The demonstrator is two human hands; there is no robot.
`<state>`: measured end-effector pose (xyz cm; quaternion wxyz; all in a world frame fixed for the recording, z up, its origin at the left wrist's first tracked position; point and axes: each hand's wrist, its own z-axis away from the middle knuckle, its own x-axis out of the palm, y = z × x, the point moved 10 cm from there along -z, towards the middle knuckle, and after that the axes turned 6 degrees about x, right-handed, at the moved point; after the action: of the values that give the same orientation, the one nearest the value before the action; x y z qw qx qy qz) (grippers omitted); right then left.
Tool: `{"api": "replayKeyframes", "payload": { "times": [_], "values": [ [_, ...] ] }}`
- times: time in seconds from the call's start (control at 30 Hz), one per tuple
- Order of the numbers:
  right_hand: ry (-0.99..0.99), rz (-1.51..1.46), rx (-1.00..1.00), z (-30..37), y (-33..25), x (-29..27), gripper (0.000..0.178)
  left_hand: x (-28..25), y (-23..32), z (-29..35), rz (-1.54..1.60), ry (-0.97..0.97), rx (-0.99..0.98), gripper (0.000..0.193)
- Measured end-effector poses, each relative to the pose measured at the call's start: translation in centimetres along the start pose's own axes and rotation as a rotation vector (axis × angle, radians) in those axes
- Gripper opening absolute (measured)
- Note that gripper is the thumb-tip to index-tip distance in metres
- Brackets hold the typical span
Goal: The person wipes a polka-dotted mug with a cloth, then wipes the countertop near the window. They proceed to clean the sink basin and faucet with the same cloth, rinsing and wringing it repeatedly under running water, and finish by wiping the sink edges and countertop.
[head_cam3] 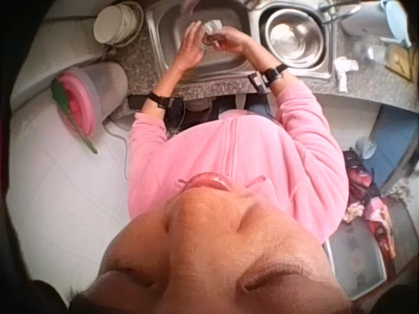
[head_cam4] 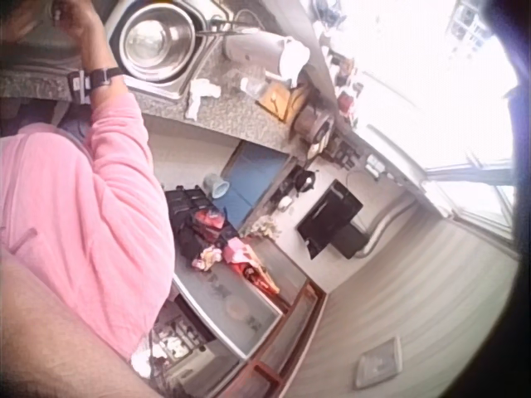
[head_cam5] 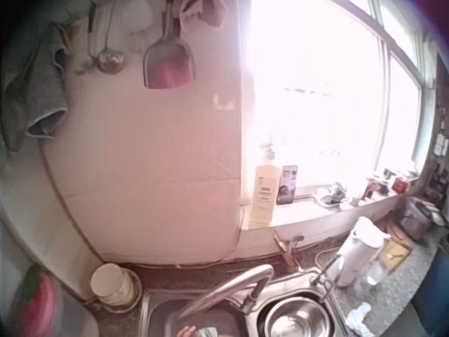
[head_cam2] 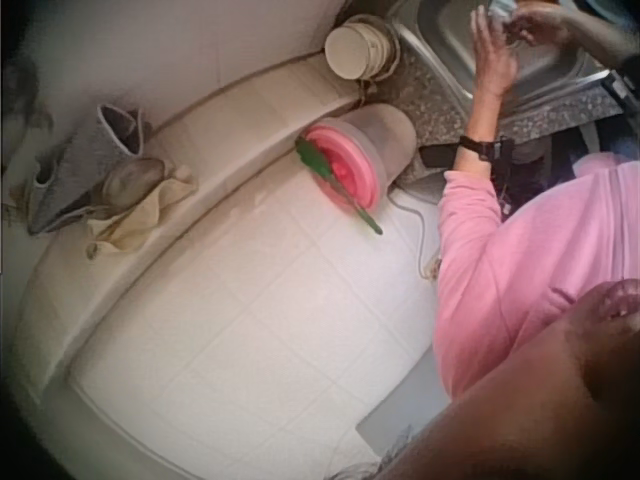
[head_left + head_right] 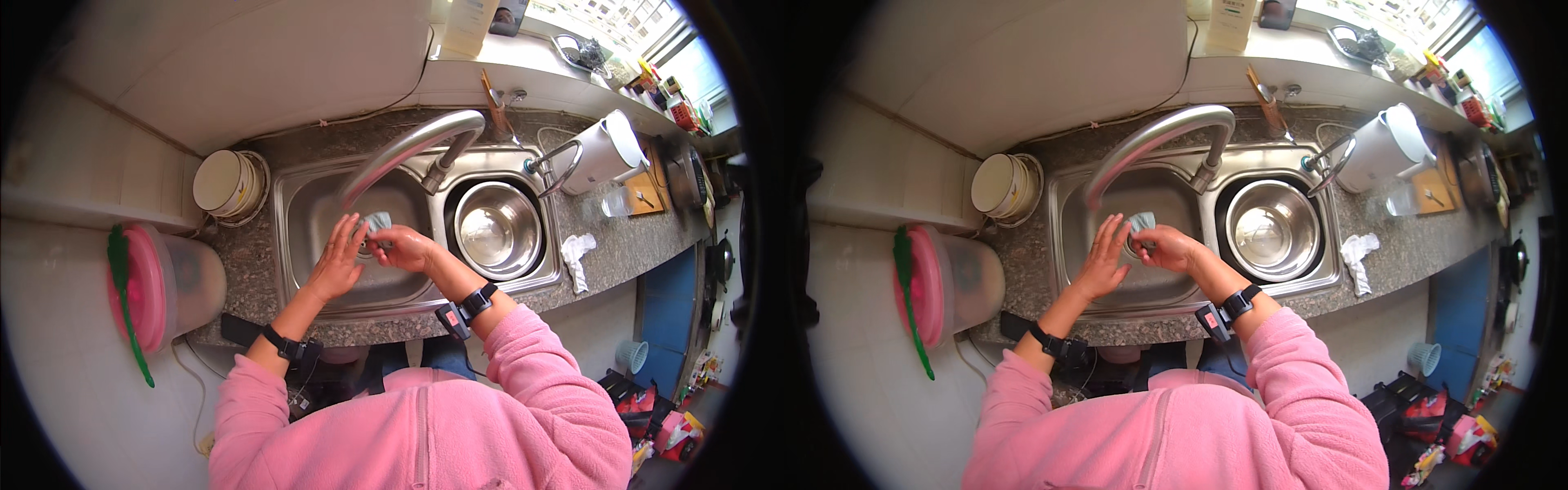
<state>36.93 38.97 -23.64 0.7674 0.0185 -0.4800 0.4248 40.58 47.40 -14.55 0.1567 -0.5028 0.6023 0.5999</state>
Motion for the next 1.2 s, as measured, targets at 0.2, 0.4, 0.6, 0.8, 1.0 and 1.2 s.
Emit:
{"api": "replayKeyframes", "payload": {
  "times": [0.2,0.4,0.6,0.8,1.0,1.2],
  "values": [
    [-0.298,0.224,0.328,0.8,2.5,4.7,0.037,-0.8,1.2,-2.5,-0.108,0.01,0.289,0.056],
    [-0.168,0.396,0.437,0.9,2.9,3.2,0.041,0.3,0.6,-2.8,-0.223,-0.08,0.26,0.023],
    [0.227,1.358,0.136,-0.7,0.1,0.3,0.028,3.7,-2.4,-1.7,-0.315,-0.372,0.011,0.026],
    [0.477,2.228,-0.468,-0.5,-1.9,2.7,0.019,7.5,-4.3,0.3,0.043,-0.332,-0.303,0.025],
    [0.341,2.305,-0.614,0.2,0.7,4.2,0.016,12.2,-6.0,5.6,0.828,-0.573,-0.876,0.019],
    [0.469,2.063,-0.683,2.4,0.4,4.2,0.018,10.4,-4.6,6.3,1.169,-0.355,-0.953,0.023]
  ]
}}
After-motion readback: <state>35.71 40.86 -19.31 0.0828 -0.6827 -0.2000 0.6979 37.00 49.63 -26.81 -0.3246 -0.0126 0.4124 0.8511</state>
